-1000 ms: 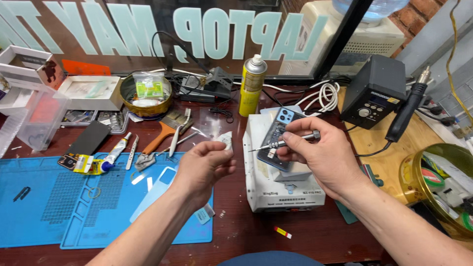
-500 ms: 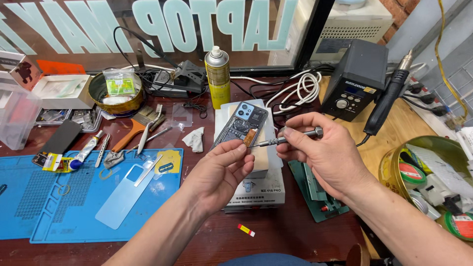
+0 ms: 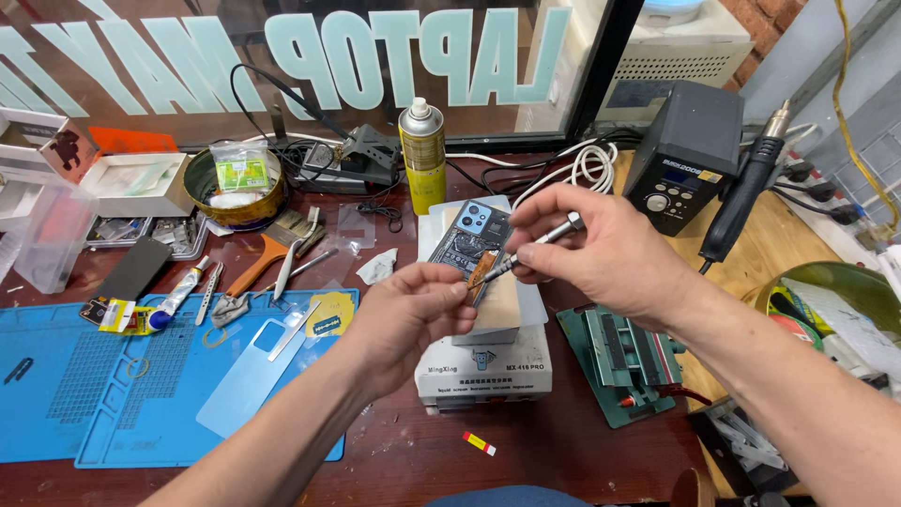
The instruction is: The person uses a screwdriver to remove screws from the back of a smartphone. They then use a prying tool to separate the back cover from the phone's body.
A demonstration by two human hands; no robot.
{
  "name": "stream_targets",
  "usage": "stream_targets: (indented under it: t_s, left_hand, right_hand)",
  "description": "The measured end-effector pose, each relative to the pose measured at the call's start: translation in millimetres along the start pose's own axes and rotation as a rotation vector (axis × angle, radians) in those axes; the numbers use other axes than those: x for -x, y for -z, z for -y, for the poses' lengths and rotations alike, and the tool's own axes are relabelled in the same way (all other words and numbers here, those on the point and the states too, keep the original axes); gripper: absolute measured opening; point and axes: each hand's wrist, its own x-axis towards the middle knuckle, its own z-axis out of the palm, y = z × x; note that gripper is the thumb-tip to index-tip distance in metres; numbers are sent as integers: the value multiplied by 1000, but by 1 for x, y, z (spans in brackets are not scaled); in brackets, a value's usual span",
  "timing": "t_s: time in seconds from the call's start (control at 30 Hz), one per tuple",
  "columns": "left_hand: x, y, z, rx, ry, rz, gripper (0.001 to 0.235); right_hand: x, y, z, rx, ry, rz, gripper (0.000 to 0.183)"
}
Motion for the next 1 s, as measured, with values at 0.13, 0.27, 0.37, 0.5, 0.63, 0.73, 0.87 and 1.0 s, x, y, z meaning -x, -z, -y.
stream_targets:
  t_s: [0.13,0.27,0.37,0.5,0.63,0.73,0.87,1.0]
  left_hand:
    - [-11,8,-18,-611,-253,100,29]
    - [-11,13,-21,-1056,-517,207,45]
    - [-5,15,-13,-1238,-684,262,61]
    - [-1,21,-6,-1341,-773,304,78]
    - [0,23,-1,-1360,-737,260,76]
    - [2,24,0,-1316,-706,217,71]
    - [2,26,0,-1170,-719,140,66]
    - [-1,34,4,-1089,-682,-100,51]
  right_hand:
    - [-12,-16,14,54,-79,-51,26]
    - [-20,-29,16,283,-29,-27,23]
    - [-19,-38,8,512,46,-24,24]
    - [-17,-44,-1,595,105,-36,25]
    - [-16,-46,-6,617,67,-59,25]
    - [-14,-48,-7,667,195,-71,24]
    - [-10,-48,-3,597,57,-102,23]
    - [-7,-48,1,555,-58,-142,26]
